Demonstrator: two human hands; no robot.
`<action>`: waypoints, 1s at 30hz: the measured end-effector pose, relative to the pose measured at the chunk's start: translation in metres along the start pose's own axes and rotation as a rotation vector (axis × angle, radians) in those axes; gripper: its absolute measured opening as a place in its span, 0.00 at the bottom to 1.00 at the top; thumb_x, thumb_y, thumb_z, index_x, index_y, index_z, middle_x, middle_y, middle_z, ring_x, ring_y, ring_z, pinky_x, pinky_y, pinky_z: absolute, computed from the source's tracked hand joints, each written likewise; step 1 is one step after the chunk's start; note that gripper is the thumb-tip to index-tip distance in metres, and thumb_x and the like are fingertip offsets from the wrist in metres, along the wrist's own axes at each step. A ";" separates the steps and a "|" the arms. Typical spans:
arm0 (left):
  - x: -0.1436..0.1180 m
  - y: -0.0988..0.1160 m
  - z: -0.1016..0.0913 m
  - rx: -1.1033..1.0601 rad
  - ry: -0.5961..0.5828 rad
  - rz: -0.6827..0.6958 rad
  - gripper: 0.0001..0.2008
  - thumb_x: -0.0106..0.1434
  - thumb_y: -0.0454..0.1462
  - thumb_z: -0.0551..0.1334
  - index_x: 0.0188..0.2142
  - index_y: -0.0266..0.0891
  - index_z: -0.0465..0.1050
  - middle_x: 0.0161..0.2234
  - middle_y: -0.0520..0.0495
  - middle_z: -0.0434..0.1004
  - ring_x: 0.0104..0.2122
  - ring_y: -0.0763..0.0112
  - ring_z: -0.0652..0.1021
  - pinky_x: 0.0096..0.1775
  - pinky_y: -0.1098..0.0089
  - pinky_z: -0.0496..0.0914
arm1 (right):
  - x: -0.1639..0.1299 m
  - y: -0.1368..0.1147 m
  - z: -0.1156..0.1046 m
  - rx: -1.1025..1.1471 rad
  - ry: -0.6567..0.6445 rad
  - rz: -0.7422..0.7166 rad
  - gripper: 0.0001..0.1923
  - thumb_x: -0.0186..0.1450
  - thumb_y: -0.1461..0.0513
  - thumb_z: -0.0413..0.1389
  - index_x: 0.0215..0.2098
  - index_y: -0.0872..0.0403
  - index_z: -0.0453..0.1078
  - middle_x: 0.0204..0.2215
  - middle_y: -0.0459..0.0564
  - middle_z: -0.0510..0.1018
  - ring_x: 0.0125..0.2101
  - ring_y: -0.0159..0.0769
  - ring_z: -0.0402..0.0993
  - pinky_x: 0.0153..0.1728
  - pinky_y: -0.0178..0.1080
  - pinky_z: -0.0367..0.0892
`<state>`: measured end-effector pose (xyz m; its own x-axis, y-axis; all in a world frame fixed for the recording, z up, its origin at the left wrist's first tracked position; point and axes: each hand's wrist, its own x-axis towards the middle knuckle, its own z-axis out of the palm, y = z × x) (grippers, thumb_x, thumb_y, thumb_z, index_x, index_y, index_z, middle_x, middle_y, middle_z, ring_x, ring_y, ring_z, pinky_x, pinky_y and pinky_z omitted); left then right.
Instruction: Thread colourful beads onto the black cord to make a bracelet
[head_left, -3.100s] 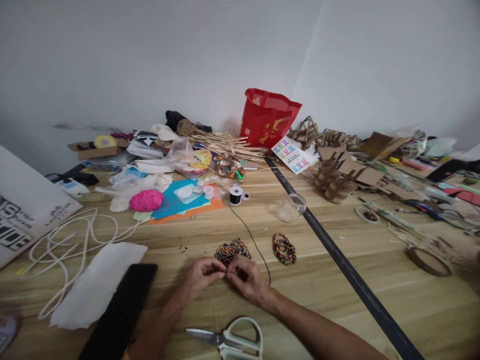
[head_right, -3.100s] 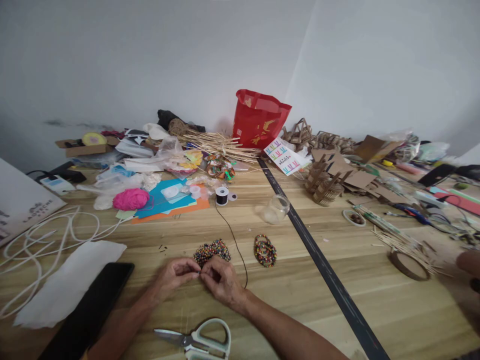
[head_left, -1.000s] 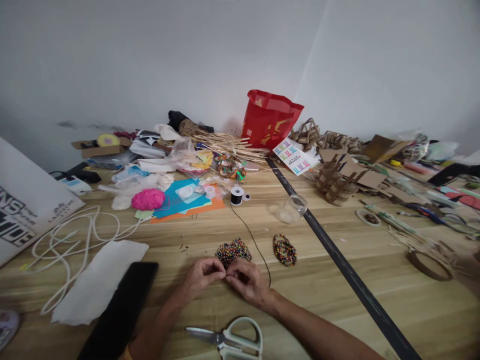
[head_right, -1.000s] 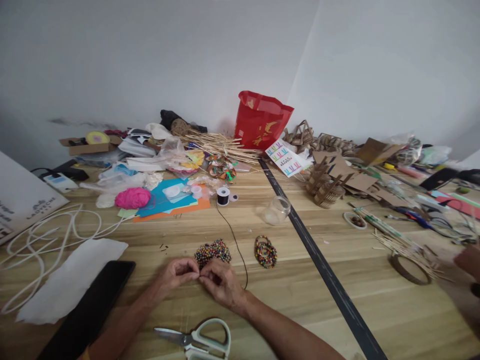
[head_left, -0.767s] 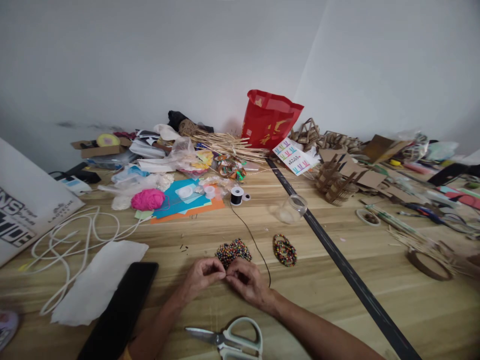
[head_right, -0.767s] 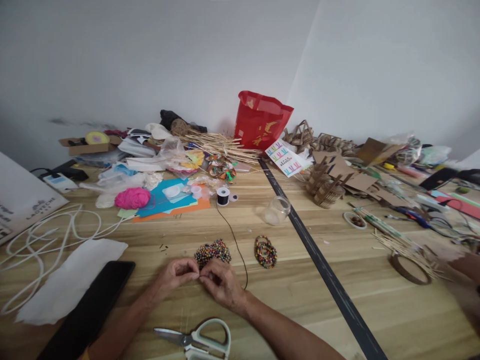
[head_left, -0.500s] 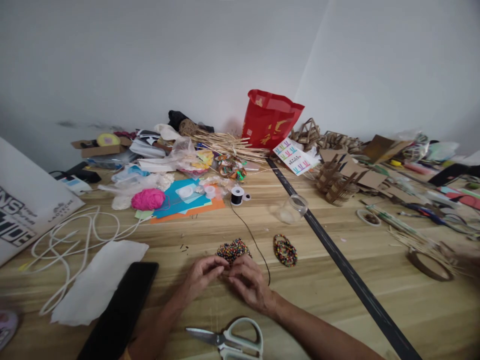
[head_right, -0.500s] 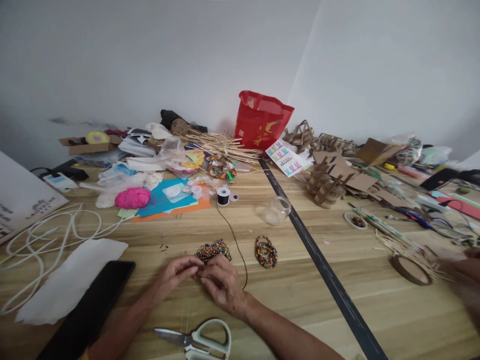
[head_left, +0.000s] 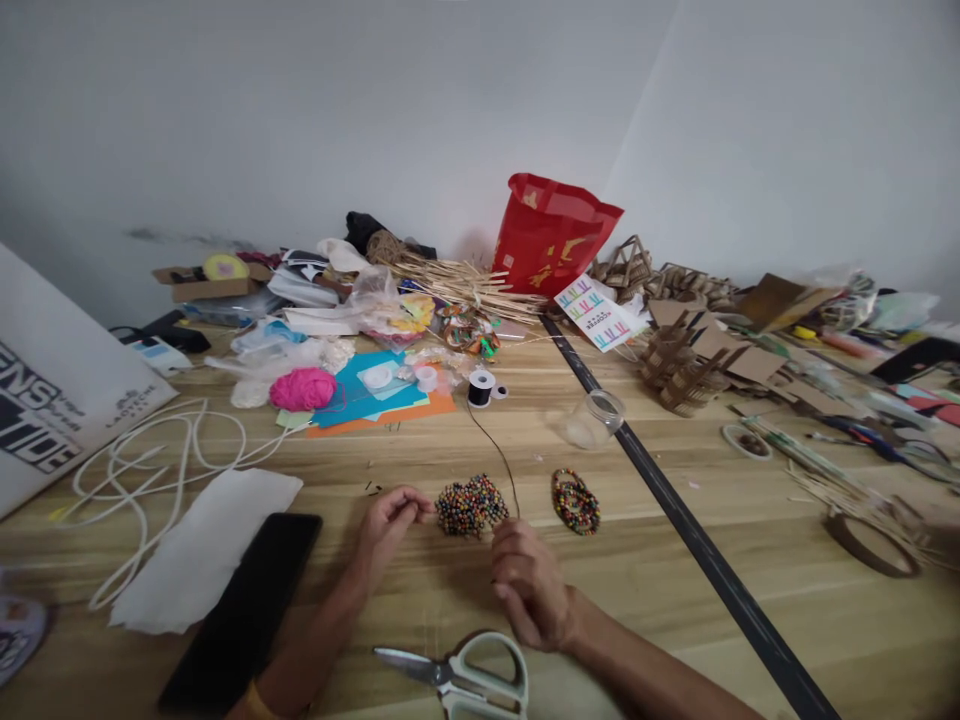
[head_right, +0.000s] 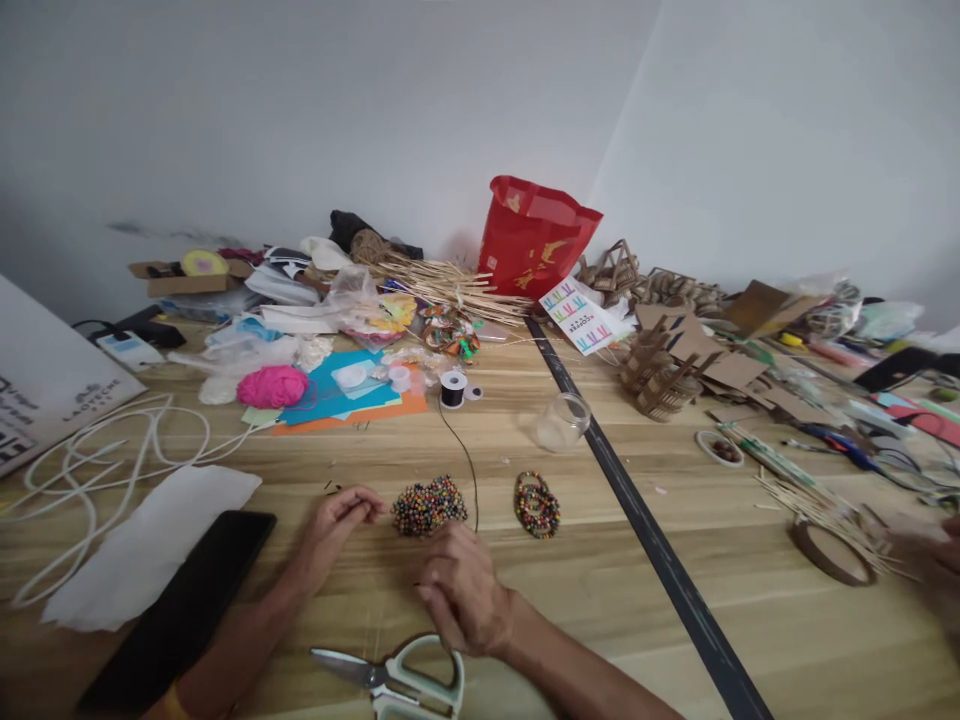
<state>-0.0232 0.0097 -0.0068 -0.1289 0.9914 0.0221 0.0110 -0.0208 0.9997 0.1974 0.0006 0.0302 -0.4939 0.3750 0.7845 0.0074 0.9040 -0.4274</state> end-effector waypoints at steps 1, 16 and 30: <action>0.001 -0.002 -0.001 0.011 0.032 0.006 0.06 0.52 0.37 0.61 0.25 0.35 0.74 0.24 0.48 0.78 0.25 0.69 0.75 0.31 0.71 0.70 | 0.002 -0.001 -0.003 0.010 0.030 0.016 0.08 0.64 0.67 0.46 0.40 0.50 0.60 0.27 0.49 0.67 0.30 0.39 0.67 0.35 0.45 0.68; 0.004 -0.012 0.003 0.469 -0.005 0.289 0.09 0.56 0.33 0.58 0.31 0.37 0.78 0.31 0.44 0.79 0.31 0.66 0.77 0.34 0.69 0.72 | -0.016 0.011 0.027 -0.075 -0.328 0.124 0.05 0.68 0.66 0.50 0.39 0.54 0.67 0.34 0.52 0.75 0.35 0.38 0.68 0.37 0.39 0.67; 0.004 -0.007 0.008 0.715 -0.122 0.354 0.08 0.57 0.30 0.59 0.29 0.39 0.77 0.29 0.46 0.76 0.31 0.66 0.76 0.35 0.69 0.71 | -0.024 0.017 0.034 0.095 -0.358 0.307 0.10 0.69 0.66 0.48 0.45 0.54 0.68 0.39 0.55 0.75 0.41 0.36 0.71 0.44 0.38 0.69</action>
<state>-0.0162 0.0151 -0.0137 0.1097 0.9494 0.2944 0.6683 -0.2897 0.6851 0.1794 -0.0001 -0.0111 -0.7495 0.5129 0.4187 0.1290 0.7334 -0.6674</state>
